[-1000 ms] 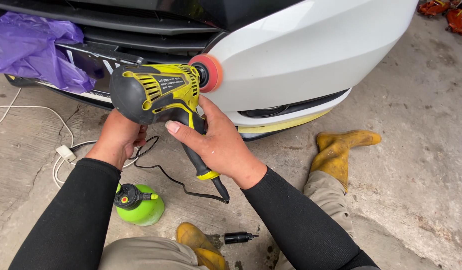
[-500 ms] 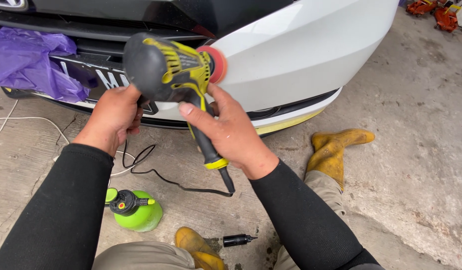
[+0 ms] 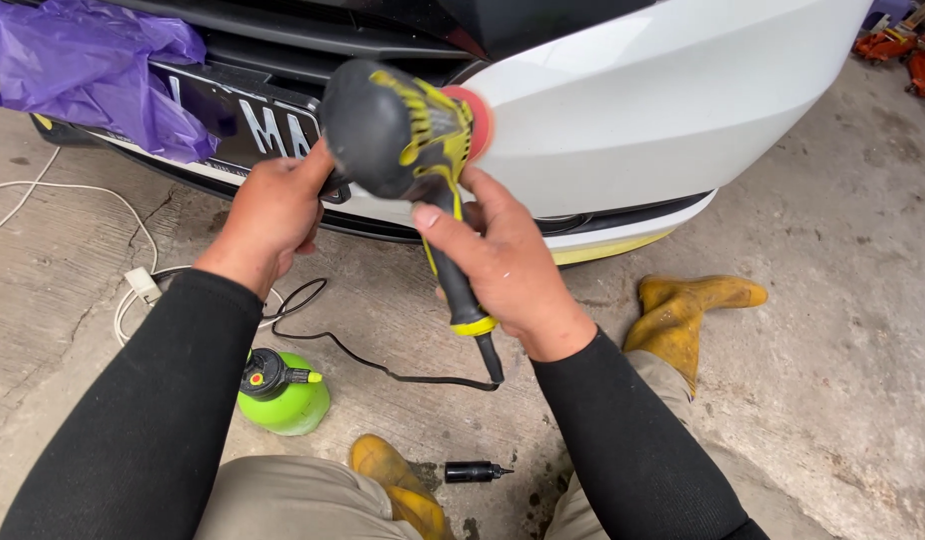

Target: The person sits on the floor and uses a yellow electric polisher with an orange pad to buff the front bumper of a white car. They also use a green spray bottle to apply liquid to the surface and a small black bottle to apply a substance before polishing.

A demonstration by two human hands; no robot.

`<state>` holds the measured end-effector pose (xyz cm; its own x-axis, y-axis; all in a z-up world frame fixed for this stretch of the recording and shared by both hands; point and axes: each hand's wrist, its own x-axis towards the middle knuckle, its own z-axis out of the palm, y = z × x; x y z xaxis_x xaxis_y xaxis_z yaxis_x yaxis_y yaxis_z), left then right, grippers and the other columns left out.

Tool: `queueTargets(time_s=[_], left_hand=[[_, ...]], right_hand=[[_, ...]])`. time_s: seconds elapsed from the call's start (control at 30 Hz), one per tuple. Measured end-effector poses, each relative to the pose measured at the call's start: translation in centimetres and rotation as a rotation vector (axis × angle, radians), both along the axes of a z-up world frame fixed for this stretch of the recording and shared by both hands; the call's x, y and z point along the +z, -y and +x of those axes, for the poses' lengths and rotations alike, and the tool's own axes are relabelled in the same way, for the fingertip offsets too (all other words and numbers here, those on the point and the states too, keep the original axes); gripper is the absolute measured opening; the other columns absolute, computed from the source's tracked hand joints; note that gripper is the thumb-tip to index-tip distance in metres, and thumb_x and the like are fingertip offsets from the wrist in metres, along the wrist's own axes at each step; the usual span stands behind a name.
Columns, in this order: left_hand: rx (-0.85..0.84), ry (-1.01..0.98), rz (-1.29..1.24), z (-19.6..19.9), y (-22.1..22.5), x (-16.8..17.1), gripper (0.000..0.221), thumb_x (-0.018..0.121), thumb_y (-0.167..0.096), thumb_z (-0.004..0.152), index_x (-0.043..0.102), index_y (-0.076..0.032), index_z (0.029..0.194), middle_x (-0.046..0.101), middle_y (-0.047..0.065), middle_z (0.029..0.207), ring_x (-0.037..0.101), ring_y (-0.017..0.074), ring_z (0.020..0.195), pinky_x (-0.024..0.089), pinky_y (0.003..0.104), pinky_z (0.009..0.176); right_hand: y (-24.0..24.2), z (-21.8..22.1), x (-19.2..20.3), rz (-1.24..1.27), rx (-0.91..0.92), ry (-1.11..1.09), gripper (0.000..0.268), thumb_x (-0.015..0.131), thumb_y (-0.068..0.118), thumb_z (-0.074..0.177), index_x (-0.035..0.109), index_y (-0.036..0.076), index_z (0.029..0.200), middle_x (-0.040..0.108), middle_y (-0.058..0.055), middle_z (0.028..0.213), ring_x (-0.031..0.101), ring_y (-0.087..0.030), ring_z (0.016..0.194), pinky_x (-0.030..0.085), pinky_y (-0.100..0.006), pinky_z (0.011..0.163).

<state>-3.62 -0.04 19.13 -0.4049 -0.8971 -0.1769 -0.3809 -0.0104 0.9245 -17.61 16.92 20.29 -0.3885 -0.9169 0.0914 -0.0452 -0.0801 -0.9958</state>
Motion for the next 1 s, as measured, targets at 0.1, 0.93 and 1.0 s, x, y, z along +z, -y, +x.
queueTargets(time_s=[0.1, 0.93, 1.0], left_hand=[[0.016, -0.028, 0.054, 1.2, 0.9, -3.3, 0.054, 0.050, -0.055, 0.106, 0.063, -0.004, 0.092, 0.041, -0.001, 0.055, 0.034, 0.0104, 0.040, 0.031, 0.030, 0.037], [-0.021, -0.092, 0.265, 5.9, 3.4, -14.4, 0.042, 0.057, -0.048, 0.102, 0.060, -0.008, 0.091, 0.050, 0.007, 0.058, 0.042, 0.0170, 0.041, 0.039, 0.032, 0.041], [-0.025, -0.088, 0.270, 6.2, 3.4, -14.8, 0.043, 0.057, -0.050, 0.102, 0.060, -0.008, 0.092, 0.050, 0.007, 0.057, 0.042, 0.0175, 0.041, 0.040, 0.032, 0.041]], right_hand=[[0.5, 0.7, -1.5, 0.004, 0.001, -0.216, 0.068, 0.063, 0.041, 0.083, 0.054, 0.002, 0.139, 0.070, -0.011, 0.085, 0.065, -0.014, 0.062, 0.052, -0.024, 0.054], [4.1, 4.1, -9.1, 0.114, 0.092, -0.162, 0.094, 0.078, 0.044, 0.075, 0.046, 0.001, 0.151, 0.069, -0.026, 0.119, 0.070, -0.037, 0.115, 0.060, -0.042, 0.092], [4.2, 4.1, -9.1, 0.108, 0.107, -0.158, 0.093, 0.078, 0.044, 0.076, 0.046, 0.001, 0.151, 0.070, -0.026, 0.119, 0.070, -0.036, 0.115, 0.060, -0.041, 0.092]])
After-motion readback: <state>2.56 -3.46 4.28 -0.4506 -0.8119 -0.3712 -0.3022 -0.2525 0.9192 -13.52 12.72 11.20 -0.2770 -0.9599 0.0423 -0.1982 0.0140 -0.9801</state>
